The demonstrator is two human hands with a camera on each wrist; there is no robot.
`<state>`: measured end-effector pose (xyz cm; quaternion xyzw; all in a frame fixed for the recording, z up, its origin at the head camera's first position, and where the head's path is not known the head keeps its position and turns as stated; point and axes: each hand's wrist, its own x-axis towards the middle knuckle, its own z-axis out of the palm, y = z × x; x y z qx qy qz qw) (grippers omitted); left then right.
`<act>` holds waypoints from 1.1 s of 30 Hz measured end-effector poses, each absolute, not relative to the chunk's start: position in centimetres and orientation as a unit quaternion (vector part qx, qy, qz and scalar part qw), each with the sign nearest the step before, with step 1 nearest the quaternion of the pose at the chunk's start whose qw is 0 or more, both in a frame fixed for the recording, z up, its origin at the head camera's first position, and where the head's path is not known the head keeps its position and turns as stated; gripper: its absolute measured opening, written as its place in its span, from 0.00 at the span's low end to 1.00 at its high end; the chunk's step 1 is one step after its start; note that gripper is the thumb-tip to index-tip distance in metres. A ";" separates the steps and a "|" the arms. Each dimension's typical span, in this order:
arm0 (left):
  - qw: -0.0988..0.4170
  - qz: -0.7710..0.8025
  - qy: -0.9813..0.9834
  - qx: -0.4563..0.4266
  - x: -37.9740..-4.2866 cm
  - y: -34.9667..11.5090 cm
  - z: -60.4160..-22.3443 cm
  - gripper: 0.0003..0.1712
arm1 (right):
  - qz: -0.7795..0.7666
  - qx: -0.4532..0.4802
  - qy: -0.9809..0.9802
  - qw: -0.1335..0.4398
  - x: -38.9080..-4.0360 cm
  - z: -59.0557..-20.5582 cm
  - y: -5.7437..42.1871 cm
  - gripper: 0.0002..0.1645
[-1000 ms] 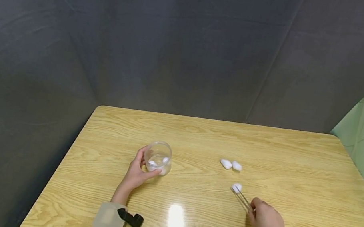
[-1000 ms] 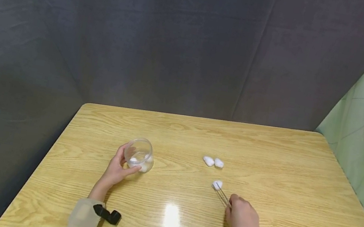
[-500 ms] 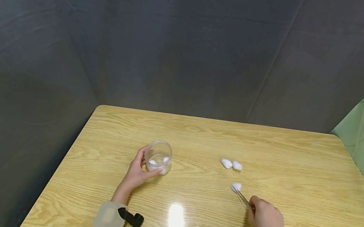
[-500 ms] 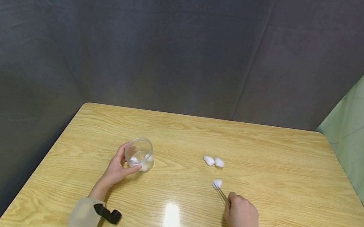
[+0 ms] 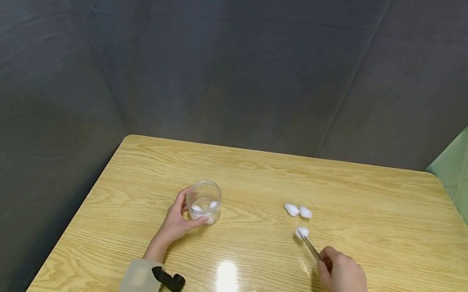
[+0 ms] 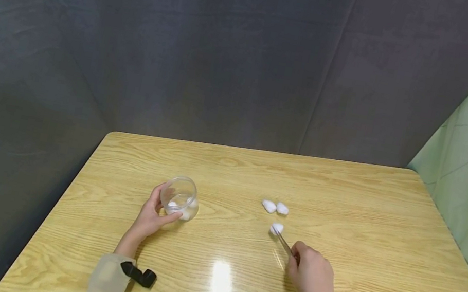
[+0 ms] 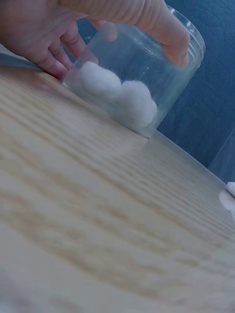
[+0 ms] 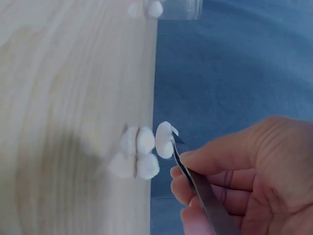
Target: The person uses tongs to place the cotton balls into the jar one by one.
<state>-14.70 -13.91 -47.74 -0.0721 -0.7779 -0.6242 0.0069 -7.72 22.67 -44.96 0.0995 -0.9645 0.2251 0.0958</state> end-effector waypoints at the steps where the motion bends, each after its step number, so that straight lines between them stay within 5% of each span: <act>1: 0.007 -0.625 -0.778 -0.072 -14.7 -13.9 -47.8 0.47 | 0.227 0.101 -0.964 0.098 -7.7 -44.8 22.6 0.09; 33: 0.003 -0.626 -0.777 -0.074 -14.7 -14.1 -48.0 0.47 | 0.261 0.135 -0.943 0.157 -9.7 -42.3 19.9 0.08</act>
